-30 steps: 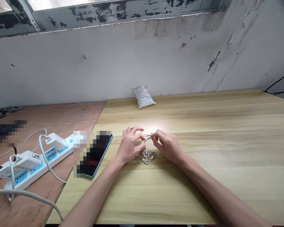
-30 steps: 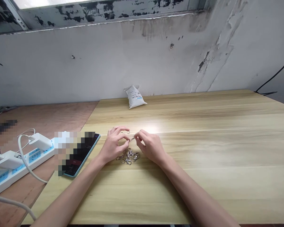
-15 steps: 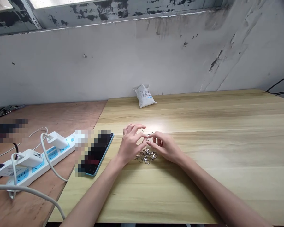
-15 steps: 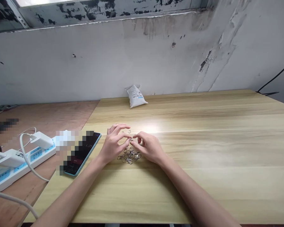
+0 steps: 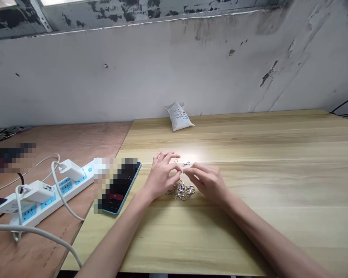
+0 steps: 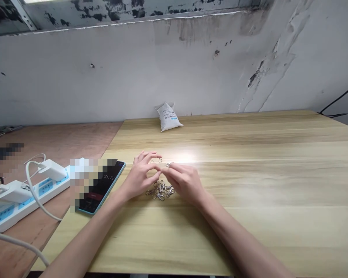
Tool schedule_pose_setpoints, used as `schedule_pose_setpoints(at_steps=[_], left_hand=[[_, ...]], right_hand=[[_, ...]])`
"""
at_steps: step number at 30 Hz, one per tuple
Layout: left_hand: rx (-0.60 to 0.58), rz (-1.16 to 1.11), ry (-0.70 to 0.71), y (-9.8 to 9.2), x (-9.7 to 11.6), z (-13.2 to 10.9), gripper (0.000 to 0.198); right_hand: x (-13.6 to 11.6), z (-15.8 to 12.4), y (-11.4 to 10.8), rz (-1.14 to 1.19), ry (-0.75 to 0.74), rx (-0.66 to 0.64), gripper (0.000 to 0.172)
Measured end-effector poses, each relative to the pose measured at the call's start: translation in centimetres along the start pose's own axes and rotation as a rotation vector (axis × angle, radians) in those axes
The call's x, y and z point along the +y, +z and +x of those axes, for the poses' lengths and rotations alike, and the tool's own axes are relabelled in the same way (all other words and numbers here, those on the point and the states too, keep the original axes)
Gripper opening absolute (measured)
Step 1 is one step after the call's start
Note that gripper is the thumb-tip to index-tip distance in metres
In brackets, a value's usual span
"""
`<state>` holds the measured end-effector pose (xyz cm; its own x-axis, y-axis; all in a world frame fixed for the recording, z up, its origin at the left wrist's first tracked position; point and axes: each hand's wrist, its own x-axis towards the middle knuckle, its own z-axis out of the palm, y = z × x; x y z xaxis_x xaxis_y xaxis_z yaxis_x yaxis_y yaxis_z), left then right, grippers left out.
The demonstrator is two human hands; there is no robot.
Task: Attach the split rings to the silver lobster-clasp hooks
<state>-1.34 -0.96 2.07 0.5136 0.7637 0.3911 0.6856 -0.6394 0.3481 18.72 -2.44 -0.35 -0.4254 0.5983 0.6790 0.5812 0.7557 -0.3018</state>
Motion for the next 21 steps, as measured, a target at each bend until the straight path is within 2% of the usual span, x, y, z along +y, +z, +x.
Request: schedule_pose_setpoints(at_steps=[3,9,13,17,21], left_hand=[[-0.01,-0.003,0.017,-0.2,0.1,-0.1,0.009],[0.023,0.077,0.013,-0.2,-0.2,0.0,0.012],[0.002,0.165,-0.062,-0.1,-1.4,-0.1,0.012],[-0.057,0.155,-0.058,-0.5,-2.4,-0.1,0.013],[-0.124,0.045,0.003,-1.3,-2.4,-0.1,0.013]], right_hand=[[-1.0,-0.1,0.2,-0.041,-0.078,-0.029,0.025],[-1.6,-0.2,0.2,-0.028,-0.078,-0.152,0.028],[-0.4,-0.2,0.4,-0.054,0.005,-0.212,0.025],[1.6,-0.2,0.4,-0.087,0.113,-0.224,0.02],[2.7,-0.3,0.6,-0.132,0.177,-0.248,0.02]])
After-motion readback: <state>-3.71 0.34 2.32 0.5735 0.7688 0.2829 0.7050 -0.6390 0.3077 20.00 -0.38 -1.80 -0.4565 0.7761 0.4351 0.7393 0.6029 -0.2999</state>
